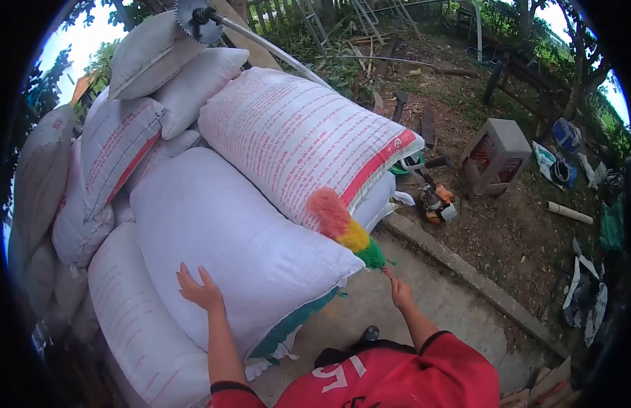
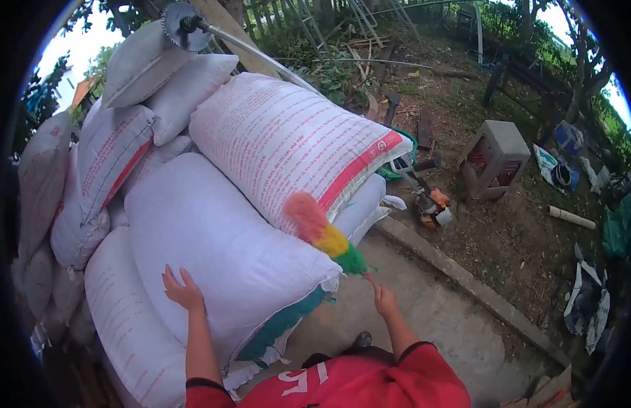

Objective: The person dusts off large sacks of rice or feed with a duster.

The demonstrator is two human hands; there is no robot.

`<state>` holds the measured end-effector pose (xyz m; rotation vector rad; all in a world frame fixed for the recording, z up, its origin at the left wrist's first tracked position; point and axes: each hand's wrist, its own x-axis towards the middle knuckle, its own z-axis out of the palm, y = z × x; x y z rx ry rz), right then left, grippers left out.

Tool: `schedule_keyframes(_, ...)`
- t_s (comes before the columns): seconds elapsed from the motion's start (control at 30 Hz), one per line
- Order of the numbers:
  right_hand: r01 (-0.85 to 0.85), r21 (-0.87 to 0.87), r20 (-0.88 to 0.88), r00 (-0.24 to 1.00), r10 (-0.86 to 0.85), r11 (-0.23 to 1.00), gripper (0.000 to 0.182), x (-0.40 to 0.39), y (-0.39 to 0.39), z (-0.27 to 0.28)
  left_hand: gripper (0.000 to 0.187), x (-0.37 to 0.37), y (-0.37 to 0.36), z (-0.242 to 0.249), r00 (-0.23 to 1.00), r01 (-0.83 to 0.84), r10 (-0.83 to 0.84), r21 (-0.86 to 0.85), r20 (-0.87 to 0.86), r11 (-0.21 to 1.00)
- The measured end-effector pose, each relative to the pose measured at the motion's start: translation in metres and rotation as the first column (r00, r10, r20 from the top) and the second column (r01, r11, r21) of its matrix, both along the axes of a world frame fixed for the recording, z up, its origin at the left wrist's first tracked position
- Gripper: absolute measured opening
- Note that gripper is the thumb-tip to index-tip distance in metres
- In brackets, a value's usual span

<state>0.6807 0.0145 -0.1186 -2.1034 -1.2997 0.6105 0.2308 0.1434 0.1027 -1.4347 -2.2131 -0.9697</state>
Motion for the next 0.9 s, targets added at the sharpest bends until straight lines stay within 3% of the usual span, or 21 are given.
schedule_keyframes(0.03, 0.002, -0.003, 0.009, 1.0, -0.002, 1.0, 0.037, 0.009, -0.002, -0.006, 0.046, 0.003, 0.003, -0.001, 1.0, -0.004, 0.002, 0.091, 0.017, 0.996)
schedule_keyframes(0.13, 0.154, -0.058, 0.058, 0.987, -0.15, 0.986, 0.039, 0.031, 0.016, 0.0, 0.047, 0.004, 0.004, 0.0, 0.999, -0.026, 0.024, 0.077, 0.025, 0.997)
schedule_keyframes(0.23, 0.304, 0.05, -0.014, 0.953, -0.304, 0.951, 0.044, 0.051, 0.046, 0.003, 0.047, 0.005, 0.003, 0.003, 1.0, -0.015, 0.015, 0.044, 0.008, 0.999)
schedule_keyframes(0.3, 0.475, -0.003, -0.168, 0.867, -0.469, 0.88, 0.045, 0.054, 0.061, 0.027, 0.046, 0.006, 0.004, 0.005, 1.0, -0.028, 0.028, 0.027, 0.0, 0.999)
schedule_keyframes(0.4, 0.573, 0.063, -0.299, 0.792, -0.532, 0.817, 0.048, 0.048, 0.068, 0.036, 0.043, 0.009, 0.003, 0.005, 0.997, -0.064, 0.065, 0.029, -0.034, 0.998)
schedule_keyframes(0.43, 0.574, 0.062, -0.297, 0.791, -0.534, 0.816, 0.048, 0.042, 0.063, 0.037, 0.041, 0.01, 0.004, 0.005, 0.995, -0.077, 0.081, 0.052, -0.066, 0.996)
schedule_keyframes(0.5, 0.293, 0.225, -0.314, 0.925, -0.215, 0.93, 0.048, 0.03, 0.045, 0.031, 0.04, 0.01, 0.004, 0.005, 0.994, -0.079, 0.081, 0.045, -0.068, 0.996)
schedule_keyframes(0.53, 0.297, 0.22, -0.318, 0.922, -0.22, 0.929, 0.048, 0.028, 0.037, 0.027, 0.04, 0.009, 0.004, 0.005, 0.994, -0.08, 0.082, 0.04, -0.07, 0.996)
schedule_keyframes(0.6, 0.078, 0.098, 0.024, 0.996, -0.08, 0.992, 0.051, 0.039, 0.028, 0.007, 0.039, 0.008, 0.005, 0.005, 0.995, -0.072, 0.075, 0.04, -0.07, 0.997)
schedule_keyframes(0.63, 0.078, 0.096, 0.021, 0.997, -0.081, 0.992, 0.051, 0.051, 0.03, -0.001, 0.038, 0.008, 0.005, 0.004, 0.995, -0.071, 0.074, 0.04, -0.066, 0.997)
schedule_keyframes(0.7, 0.525, -0.113, -0.21, 0.817, -0.537, 0.844, 0.046, 0.075, 0.047, -0.004, 0.037, 0.007, 0.005, 0.003, 0.996, -0.059, 0.061, 0.046, -0.063, 0.997)
schedule_keyframes(0.83, 0.678, -0.168, -0.15, 0.7, -0.698, 0.716, 0.048, 0.095, 0.065, 0.02, 0.036, 0.004, 0.006, 0.0, 0.996, -0.032, 0.038, 0.071, -0.087, 0.997)
schedule_keyframes(0.9, 0.656, -0.021, -0.259, 0.726, -0.637, 0.755, 0.051, 0.087, 0.062, 0.016, 0.036, 0.006, 0.007, 0.005, 0.997, -0.034, 0.038, 0.06, -0.073, 0.998)
